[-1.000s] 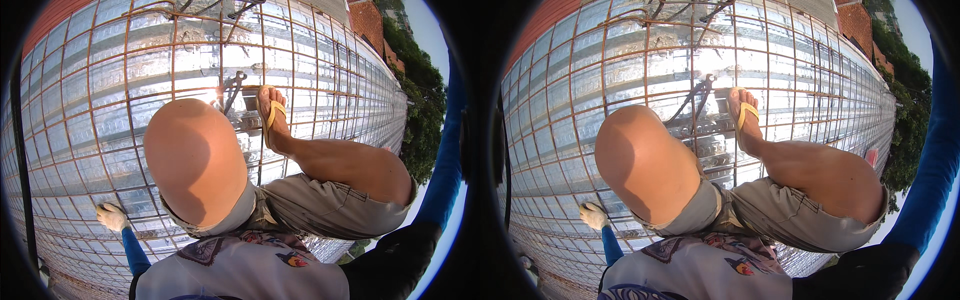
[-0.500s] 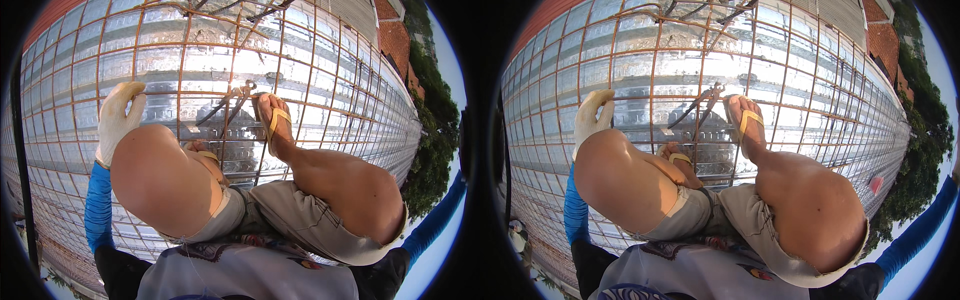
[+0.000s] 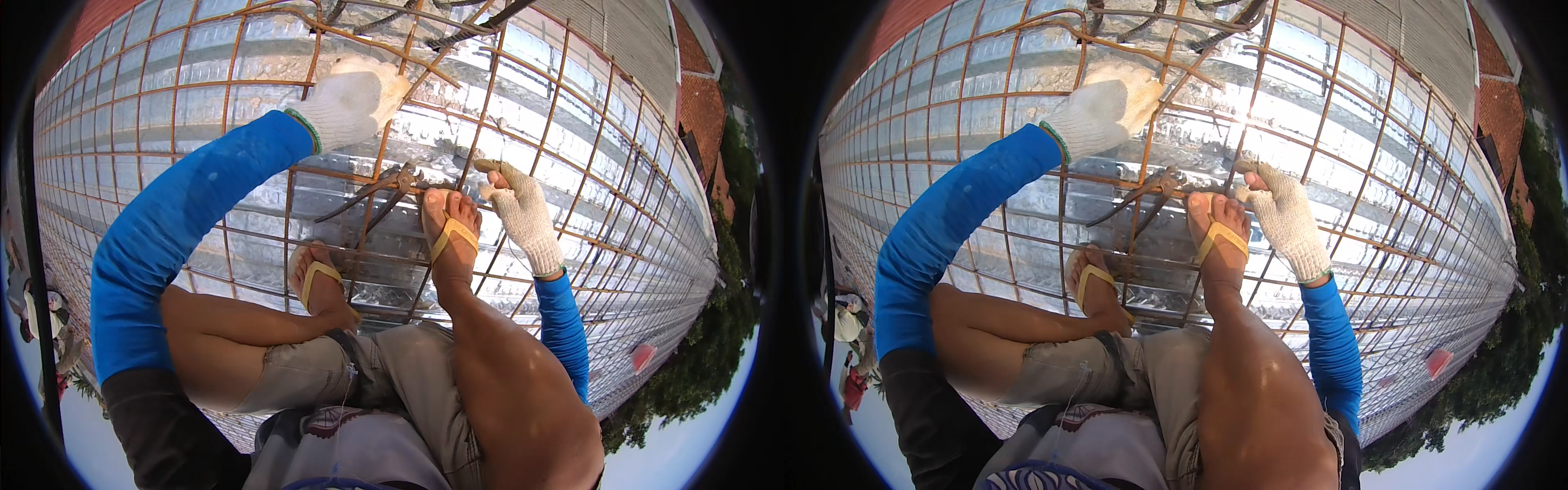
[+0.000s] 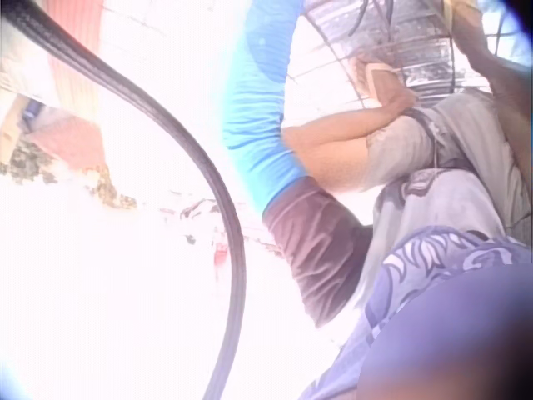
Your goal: The person is assembling a rebar grid on a construction site. They use pliers to bend and secure the rebar pieces together, forming a grid structure.
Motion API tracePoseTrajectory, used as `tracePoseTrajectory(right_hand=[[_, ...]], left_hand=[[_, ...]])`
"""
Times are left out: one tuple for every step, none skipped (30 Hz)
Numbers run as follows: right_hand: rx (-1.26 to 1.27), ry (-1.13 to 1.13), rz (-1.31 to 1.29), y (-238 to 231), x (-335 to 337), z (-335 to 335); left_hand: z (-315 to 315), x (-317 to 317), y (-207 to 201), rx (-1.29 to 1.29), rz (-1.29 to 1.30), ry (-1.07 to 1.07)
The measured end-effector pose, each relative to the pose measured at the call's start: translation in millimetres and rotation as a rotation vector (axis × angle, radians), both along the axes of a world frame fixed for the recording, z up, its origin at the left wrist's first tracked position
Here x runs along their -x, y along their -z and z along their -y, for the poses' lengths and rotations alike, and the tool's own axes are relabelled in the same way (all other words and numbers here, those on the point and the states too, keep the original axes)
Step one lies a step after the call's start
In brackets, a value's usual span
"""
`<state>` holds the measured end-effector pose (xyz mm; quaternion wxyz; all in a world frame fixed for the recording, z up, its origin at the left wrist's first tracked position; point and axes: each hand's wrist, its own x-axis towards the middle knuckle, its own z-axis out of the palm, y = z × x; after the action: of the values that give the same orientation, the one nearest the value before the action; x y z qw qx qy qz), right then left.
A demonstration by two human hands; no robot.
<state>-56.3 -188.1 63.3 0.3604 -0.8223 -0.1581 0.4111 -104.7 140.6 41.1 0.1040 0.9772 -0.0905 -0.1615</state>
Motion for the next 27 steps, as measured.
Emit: tracePoseTrajectory(right_hand=[[-0.037,-0.028,0.009,10.4,-1.0,-3.3],[-0.046,-0.017,0.028,15.5,-1.9,-6.8],[-0.068,-0.014,0.058,19.5,-3.9,-13.4],[-0.109,0.049,0.025,18.6,-7.0,-21.6],[-0.09,0.043,0.031,21.7,-9.8,-26.5],[-0.069,0.036,0.039,27.0,-13.9,-29.7],[-0.049,0.028,0.047,33.0,-16.7,-31.9],[-0.084,0.077,-0.014,37.4,-17.9,-35.6],[-0.069,0.051,-0.019,37.2,-22.7,-36.4],[-0.054,0.025,-0.025,34.3,-28.4,-37.2],[-0.033,0.004,-0.032,32.1,-31.8,-37.3],[-0.127,0.036,0.046,53.9,-29.7,-28.5],[-0.155,0.05,0.091,61.1,-30.9,-23.9],[-0.184,0.064,0.131,61.3,-30.1,-25.8],[-0.212,0.08,0.171,60.4,-28.4,-28.2],[-0.132,0.052,0.249,55.8,-28.8,-29.0],[-0.134,0.064,0.274,53.9,-30.3,-30.1],[-0.137,0.078,0.299,53.3,-31.6,-30.4],[-0.139,0.094,0.324,53.8,-32.9,-29.7],[-0.096,0.097,0.333,58.2,-35.9,-26.8],[-0.115,0.11,0.335,60.7,-39.1,-24.1],[-0.135,0.124,0.336,62.1,-41.7,-21.9],[-0.152,0.142,0.336,61.7,-42.3,-20.6],[-0.108,0.135,0.232,52.4,-45.3,-23.3],[-0.138,0.137,0.178,57.7,-46.5,-20.7],[-0.172,0.129,0.126,65.1,-49.5,-20.8],[-0.227,0.106,0.057,73.0,-49.0,-31.1]], left_hand=[[7.1,-1.0,2.3,0.021,-0.029,-0.071],[14.2,-5.1,2.3,0.046,-0.047,-0.144],[18.9,-8.0,2.0,0.063,-0.068,-0.217],[21.2,-11.1,4.2,0.079,-0.09,-0.291],[21.8,-10.8,18.9,0.09,-0.028,-0.337],[22.7,-11.6,35.8,0.101,0.036,-0.384],[22.7,-11.0,53.3,0.112,0.1,-0.431],[24.4,-14.5,55.8,0.121,0.203,-0.413],[26.5,-17.8,58.9,0.129,0.305,-0.394],[28.5,-20.8,62.7,0.136,0.407,-0.374],[30.9,-24.5,62.9,0.128,0.499,-0.308],[31.5,-29.6,63.7,0.121,0.591,-0.24],[31.4,-34.6,64.7,0.114,0.683,-0.169],[28.9,-35.8,66.6,0.138,0.68,-0.153],[24.8,-36.7,69.0,0.163,0.677,-0.135],[22.4,-37.6,71.3,0.189,0.674,-0.114],[20.4,-41.0,72.0,0.215,0.685,-0.12],[19.2,-44.3,72.4,0.241,0.696,-0.124],[19.6,-46.5,72.7,0.267,0.707,-0.125],[21.0,-50.3,71.0,0.282,0.694,-0.128],[24.3,-55.1,69.4,0.298,0.68,-0.128],[26.8,-59.1,67.9,0.315,0.666,-0.126],[28.7,-60.8,69.3,0.252,0.592,-0.183],[30.9,-62.1,73.0,0.19,0.519,-0.238],[33.1,-63.1,78.3,0.126,0.446,-0.291],[26.6,-62.6,104.3,0.03,0.376,-0.263],[5.7,-54.7,144.5,-0.092,0.294,-0.247]])
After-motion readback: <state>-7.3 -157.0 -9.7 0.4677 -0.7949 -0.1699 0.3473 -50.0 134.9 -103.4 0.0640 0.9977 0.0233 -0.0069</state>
